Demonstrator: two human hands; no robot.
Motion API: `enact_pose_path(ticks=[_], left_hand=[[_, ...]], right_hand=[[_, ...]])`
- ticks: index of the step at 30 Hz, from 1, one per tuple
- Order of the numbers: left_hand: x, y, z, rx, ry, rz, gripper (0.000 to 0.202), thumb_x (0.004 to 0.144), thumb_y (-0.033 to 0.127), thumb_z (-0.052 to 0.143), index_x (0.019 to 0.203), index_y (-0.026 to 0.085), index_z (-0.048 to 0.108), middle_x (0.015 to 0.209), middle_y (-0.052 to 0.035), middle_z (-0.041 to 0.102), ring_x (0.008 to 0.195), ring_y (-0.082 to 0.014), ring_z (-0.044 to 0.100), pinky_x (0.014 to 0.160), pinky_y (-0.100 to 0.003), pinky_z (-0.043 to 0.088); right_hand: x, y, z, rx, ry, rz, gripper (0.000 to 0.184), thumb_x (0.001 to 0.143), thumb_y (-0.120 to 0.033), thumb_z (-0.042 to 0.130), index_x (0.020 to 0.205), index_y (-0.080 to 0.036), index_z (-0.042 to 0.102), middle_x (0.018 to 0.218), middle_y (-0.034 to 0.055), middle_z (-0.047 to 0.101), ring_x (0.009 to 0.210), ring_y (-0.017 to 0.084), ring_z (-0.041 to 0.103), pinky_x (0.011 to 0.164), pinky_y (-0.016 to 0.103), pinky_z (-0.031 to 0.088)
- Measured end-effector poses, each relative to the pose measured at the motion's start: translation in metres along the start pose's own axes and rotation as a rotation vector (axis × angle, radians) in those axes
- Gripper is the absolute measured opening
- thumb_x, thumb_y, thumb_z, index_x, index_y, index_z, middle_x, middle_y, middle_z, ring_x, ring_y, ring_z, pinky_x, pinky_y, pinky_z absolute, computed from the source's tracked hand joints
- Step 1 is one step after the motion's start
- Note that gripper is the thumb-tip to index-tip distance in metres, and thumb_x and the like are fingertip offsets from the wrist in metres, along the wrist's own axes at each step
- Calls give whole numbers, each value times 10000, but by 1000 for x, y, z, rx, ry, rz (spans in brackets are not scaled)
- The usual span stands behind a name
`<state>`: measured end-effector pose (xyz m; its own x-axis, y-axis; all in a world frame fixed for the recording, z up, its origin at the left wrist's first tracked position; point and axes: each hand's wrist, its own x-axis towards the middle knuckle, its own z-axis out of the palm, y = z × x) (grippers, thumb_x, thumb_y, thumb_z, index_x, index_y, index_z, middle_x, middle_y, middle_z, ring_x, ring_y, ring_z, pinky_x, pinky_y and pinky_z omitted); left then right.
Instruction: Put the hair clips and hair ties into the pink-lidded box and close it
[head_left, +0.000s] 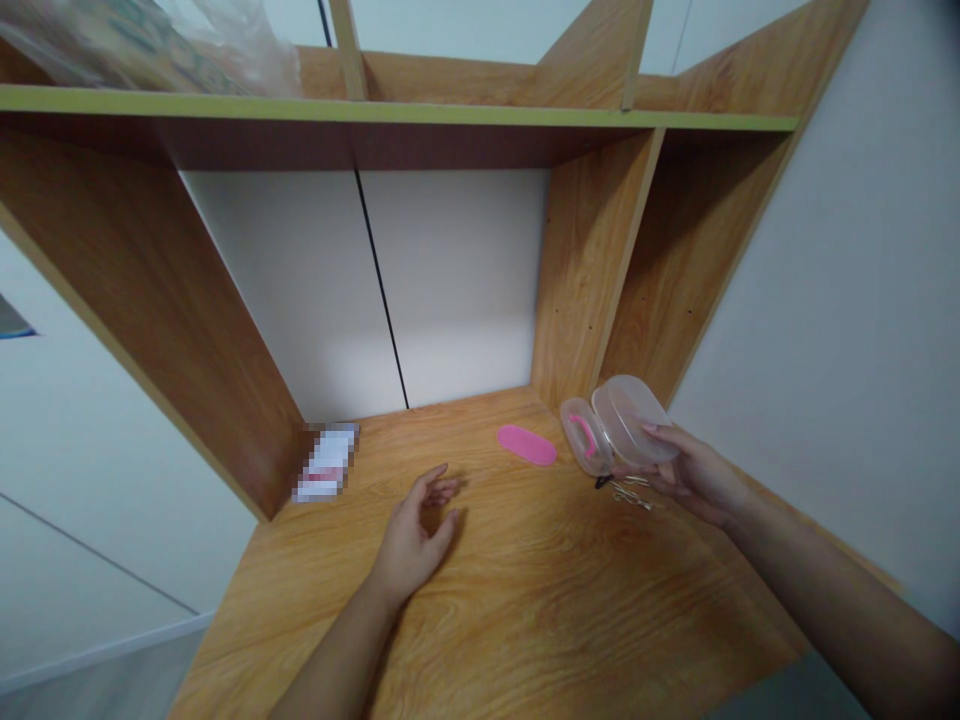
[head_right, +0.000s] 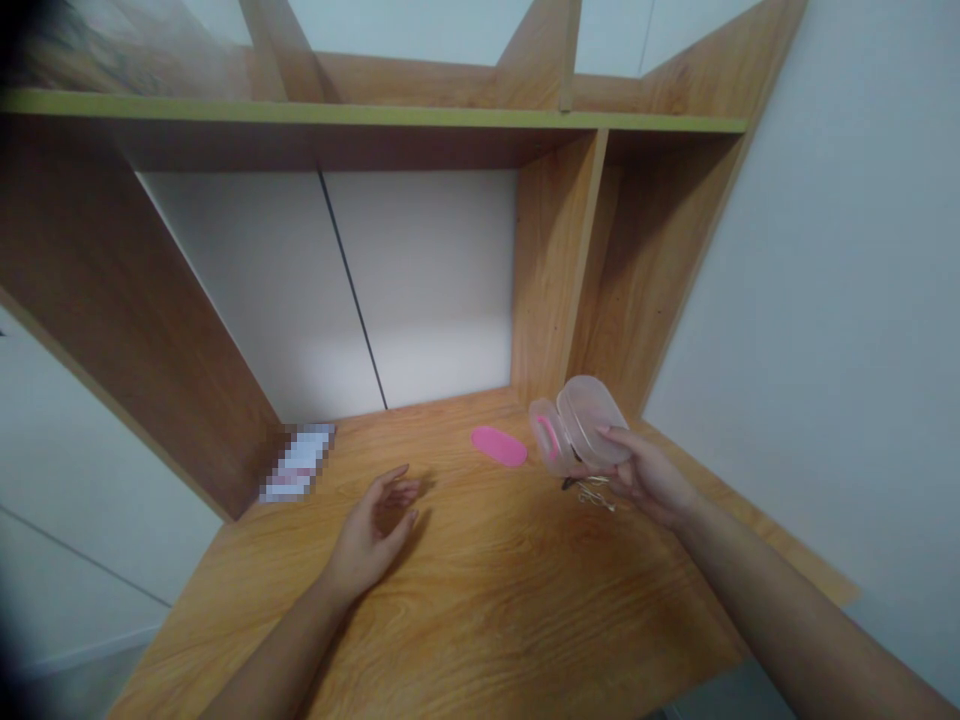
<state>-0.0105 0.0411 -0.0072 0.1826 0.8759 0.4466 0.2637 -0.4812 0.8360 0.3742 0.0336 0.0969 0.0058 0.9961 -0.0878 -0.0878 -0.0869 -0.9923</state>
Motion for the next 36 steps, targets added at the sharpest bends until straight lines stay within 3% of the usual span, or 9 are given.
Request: enact_pose_path(ticks=[3,5,10,15,19,21,24,29,36], left_hand=[[0,2,-1,-13,-5,2,460,925,283,617,1360,227,480,1200,-123,684,1083,-218,663,993,-432,511],[0,4,-2,-19,-13,-19,386,948,313,591,1315,213,526,1163,-117,695,1061,-216,666,982,-418,508],[-2,7,-7,-77,-44,-80,349,1007,419,480,1258,203,590,1083,-99,723,989,-211,675,939,-383,499],[-2,5,-9,-225,46,-26,605,988,512,476,1496,219,327,1218,-128,678,1022,-213,644,962,-396,472],[0,5,-8,-149,-1,-88,732,931,460,613,1530,227,262,1249,-127,668,1116,-226,629,1043,-422,432],[1,7,-6,-132,9,-117,774,931,424,621,1551,234,199,1240,-123,668,1117,-223,640,1040,-429,447],[2,9,-5,-100,10,-117,840,915,392,648,1567,257,136,1281,-123,646,1156,-230,641,1063,-447,449],[3,7,-4,-3,-6,-100,899,870,346,718,1569,265,158,1335,-136,627,1225,-259,620,1108,-496,430],[4,1,-2,72,35,-38,699,887,322,685,1509,256,372,1401,-152,595,1277,-291,592,1107,-506,449]], right_hand=[[-2,3,7,-53,-107,-27,557,867,-492,605,1309,-155,573,823,112,766,694,248,733,440,248,506],[-2,7,17,-160,-201,-145,655,845,-526,648,1374,-158,528,934,117,765,853,267,731,639,317,592],[-2,21,68,-643,-330,-539,810,743,-410,807,1458,-239,467,1429,123,552,1305,332,522,1088,489,441],[10,46,118,-1026,-403,-805,659,802,-91,677,1410,-303,540,1405,117,516,1317,269,494,1115,448,414],[30,58,134,-1113,-429,-892,721,780,-232,809,1431,-341,518,1430,119,477,1355,290,446,1104,441,422],[40,58,137,-1126,-463,-922,865,677,-396,890,1448,-353,499,1461,129,449,1374,318,422,1105,461,420],[49,58,139,-1169,-500,-975,826,709,-474,847,1449,-375,495,1460,113,478,1375,315,422,1123,488,399],[50,65,136,-1177,-468,-1028,669,864,-393,732,1475,-368,462,1489,106,482,1394,305,402,1158,540,348],[56,78,117,-893,-324,-840,696,874,-299,706,1508,-323,419,1545,114,402,1393,279,430,1132,476,418]])
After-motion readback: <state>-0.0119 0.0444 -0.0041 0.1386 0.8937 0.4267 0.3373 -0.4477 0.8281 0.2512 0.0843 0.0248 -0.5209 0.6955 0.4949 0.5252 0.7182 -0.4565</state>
